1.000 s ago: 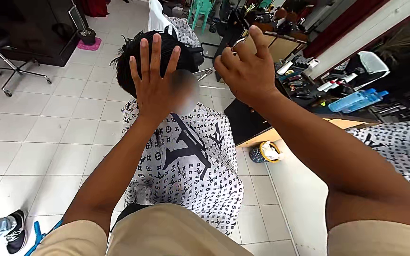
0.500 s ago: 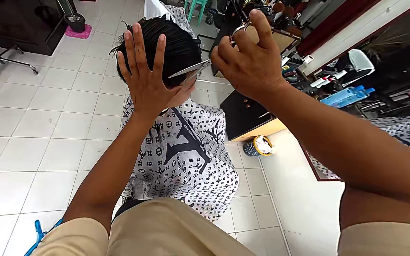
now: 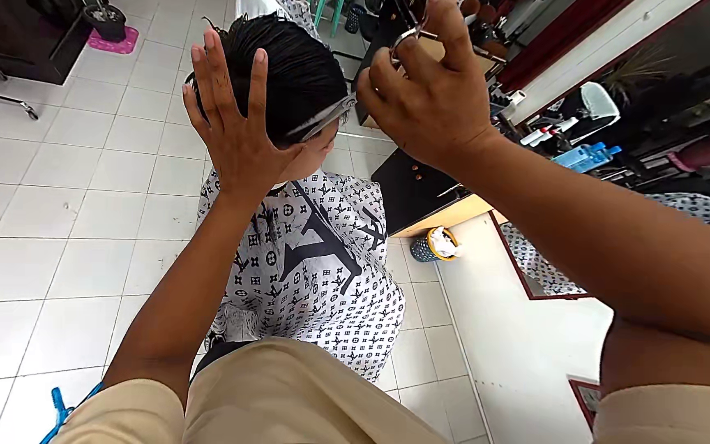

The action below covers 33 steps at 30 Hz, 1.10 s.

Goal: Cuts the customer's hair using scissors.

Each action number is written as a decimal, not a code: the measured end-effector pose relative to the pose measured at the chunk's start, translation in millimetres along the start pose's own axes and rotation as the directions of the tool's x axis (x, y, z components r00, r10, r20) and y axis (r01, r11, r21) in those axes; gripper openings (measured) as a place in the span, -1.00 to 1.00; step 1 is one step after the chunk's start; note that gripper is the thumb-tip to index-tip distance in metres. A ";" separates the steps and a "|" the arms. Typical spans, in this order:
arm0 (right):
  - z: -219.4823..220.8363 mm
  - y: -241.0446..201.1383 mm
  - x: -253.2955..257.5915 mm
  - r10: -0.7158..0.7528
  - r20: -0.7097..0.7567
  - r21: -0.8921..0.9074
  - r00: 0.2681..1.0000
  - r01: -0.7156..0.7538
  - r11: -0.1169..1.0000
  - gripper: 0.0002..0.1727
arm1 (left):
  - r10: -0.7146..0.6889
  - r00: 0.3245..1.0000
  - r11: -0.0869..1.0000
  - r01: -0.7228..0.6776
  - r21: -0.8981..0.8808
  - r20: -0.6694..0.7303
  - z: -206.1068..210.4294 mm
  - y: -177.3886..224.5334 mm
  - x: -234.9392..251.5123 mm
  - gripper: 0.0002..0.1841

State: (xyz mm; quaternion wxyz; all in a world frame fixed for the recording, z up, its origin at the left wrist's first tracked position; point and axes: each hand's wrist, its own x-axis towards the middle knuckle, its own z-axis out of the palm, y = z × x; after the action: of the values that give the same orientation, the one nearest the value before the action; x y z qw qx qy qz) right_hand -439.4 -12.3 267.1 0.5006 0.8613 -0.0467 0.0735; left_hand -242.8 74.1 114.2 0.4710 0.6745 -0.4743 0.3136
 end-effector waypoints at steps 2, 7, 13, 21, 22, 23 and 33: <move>-4.6 -1.8 2.8 0.000 0.038 -0.012 0.999 0.000 1.000 -0.71 | 0.002 1.000 1.000 -0.002 -0.001 -0.009 -0.8 -1.6 -0.3 0.26; -9.4 -3.6 7.5 -0.017 0.042 0.029 0.999 0.016 0.999 -0.77 | -0.011 1.000 1.000 0.011 0.012 -0.006 -3.4 -4.3 -2.3 0.27; -17.5 -9.4 13.6 -0.039 0.058 -0.032 0.998 0.040 0.999 -0.76 | -0.035 0.999 0.999 0.034 0.015 0.032 -6.2 -10.5 -3.9 0.26; -29.7 -16.6 22.6 -0.051 0.111 -0.064 0.992 0.059 0.996 -0.77 | -0.054 0.998 0.998 0.053 0.019 0.042 -10.6 -18.7 -6.9 0.25; -30.8 -18.3 23.4 -0.058 0.108 -0.074 0.993 0.066 0.995 -0.78 | -0.058 0.997 0.998 0.057 0.019 0.043 -11.1 -19.5 -7.4 0.25; -32.5 -20.0 24.4 -0.058 0.112 -0.083 0.992 0.068 0.994 -0.79 | -0.060 0.997 0.998 0.059 0.016 0.042 -11.8 -20.3 -7.8 0.25; -54.0 -34.8 43.0 -0.041 0.209 -0.145 0.977 0.073 0.987 -0.77 | -0.098 0.994 0.995 0.097 0.012 0.054 -19.3 -31.8 -12.6 0.27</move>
State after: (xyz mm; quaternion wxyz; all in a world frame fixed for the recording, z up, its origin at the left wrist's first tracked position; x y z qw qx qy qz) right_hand -396.0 51.5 271.2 0.5590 0.8247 -0.0790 -0.0341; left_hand -217.1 99.8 99.4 0.4695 0.7073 -0.4520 0.2739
